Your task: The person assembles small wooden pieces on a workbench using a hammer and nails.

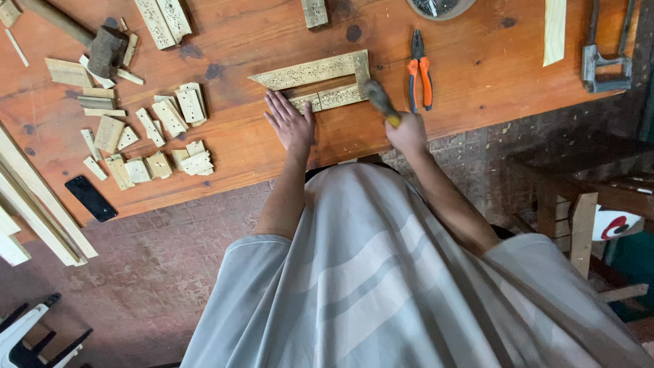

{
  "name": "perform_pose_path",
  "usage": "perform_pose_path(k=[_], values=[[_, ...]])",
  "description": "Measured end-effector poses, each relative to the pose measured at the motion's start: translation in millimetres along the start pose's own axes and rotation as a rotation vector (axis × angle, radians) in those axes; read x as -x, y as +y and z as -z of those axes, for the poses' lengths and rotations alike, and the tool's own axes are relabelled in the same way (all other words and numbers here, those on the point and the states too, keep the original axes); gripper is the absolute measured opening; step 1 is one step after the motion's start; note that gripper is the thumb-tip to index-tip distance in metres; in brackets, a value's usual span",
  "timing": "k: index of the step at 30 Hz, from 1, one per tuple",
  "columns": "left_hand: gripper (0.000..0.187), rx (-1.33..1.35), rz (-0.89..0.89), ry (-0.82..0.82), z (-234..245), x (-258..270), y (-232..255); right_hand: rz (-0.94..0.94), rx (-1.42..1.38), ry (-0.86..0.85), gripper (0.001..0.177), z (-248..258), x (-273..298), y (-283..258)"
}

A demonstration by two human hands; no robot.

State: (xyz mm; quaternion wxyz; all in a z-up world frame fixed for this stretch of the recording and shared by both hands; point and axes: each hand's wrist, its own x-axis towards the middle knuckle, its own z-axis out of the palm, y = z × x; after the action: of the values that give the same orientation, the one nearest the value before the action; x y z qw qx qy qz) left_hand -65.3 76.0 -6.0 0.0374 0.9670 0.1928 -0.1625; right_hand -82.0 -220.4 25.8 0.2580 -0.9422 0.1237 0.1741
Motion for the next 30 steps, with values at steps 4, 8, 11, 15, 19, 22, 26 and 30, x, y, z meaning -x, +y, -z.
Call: perform_pose_path(k=[4,8,11,15,19,22,26,30], values=[[0.089,-0.017,0.010,0.000,10.1,2.3,4.2,-0.083,0.197,-0.164,0.051,2.5,-19.5,-4.3],[0.085,0.052,-0.024,0.029,19.5,9.9,20.1,-0.114,0.181,0.113,0.055,21.8,-7.1,2.3],[0.069,0.087,-0.309,0.074,14.3,15.6,46.7,-0.129,0.123,0.284,0.051,51.7,-0.4,22.5],[0.056,-0.003,-0.746,0.139,18.9,29.0,95.8,-0.290,0.224,0.333,0.051,72.5,-4.3,67.8],[0.042,0.020,-0.697,0.221,1.9,25.4,116.4,-0.359,0.239,0.379,0.044,54.7,-19.4,137.5],[0.044,0.108,-0.666,0.113,-3.4,25.7,117.1,-0.403,0.202,0.376,0.039,51.9,-20.3,158.3],[0.043,0.102,-0.649,0.221,-17.5,30.2,112.7,-0.333,0.256,0.416,0.040,33.8,-29.6,190.2],[0.043,0.144,-0.587,0.175,-9.9,30.1,125.8,-0.320,0.246,0.402,0.038,29.9,-30.4,195.8]])
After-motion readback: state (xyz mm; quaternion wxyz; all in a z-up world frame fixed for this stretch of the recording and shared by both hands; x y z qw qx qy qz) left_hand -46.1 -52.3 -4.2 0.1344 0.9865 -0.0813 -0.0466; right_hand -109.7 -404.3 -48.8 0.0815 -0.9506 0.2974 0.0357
